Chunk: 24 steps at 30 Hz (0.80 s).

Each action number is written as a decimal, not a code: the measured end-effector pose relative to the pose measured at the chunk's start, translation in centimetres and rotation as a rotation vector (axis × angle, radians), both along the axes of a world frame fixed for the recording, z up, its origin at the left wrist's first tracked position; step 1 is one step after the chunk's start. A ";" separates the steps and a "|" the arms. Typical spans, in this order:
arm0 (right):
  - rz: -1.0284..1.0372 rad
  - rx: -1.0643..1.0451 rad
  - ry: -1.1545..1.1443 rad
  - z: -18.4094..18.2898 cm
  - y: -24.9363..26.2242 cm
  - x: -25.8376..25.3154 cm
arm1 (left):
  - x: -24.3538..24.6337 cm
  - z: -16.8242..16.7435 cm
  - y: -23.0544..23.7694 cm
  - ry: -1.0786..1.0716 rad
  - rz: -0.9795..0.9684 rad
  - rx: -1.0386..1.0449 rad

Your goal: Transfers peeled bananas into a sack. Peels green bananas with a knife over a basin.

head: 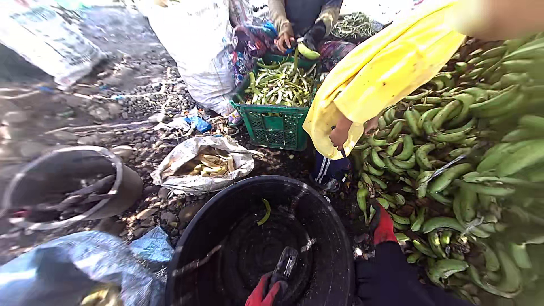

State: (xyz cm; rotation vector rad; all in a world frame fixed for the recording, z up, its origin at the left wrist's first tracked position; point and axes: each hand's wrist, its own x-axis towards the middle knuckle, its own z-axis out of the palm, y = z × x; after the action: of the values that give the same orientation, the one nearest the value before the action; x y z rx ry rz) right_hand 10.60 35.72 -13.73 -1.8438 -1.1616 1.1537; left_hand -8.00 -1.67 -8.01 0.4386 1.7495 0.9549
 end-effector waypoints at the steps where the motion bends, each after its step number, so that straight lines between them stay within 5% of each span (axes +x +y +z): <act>1: 0.020 0.033 0.050 1.0 -0.8 0.3 | 0.3 0.8 0.0 0.001 0.024 0.027; 6: 0.145 0.127 0.317 6.8 -7.7 -0.8 | 2.0 2.4 0.0 -0.127 0.228 0.268; 12: 0.307 0.133 0.382 11.2 -17.3 -5.2 | 3.8 2.0 -0.1 -0.023 0.322 0.199; 19: 0.645 0.118 0.073 9.6 -27.7 -7.8 | 6.0 -0.6 0.2 -0.126 0.760 0.269; 24: 0.845 0.007 0.055 8.3 -32.5 -8.2 | 6.1 -3.1 -1.2 -0.097 0.899 0.331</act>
State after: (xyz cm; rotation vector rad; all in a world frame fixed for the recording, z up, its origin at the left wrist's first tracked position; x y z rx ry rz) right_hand 2.41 3.17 -5.42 -1.2985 -1.9900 1.6090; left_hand -1.86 -2.90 -11.10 -0.2360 1.6989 1.8738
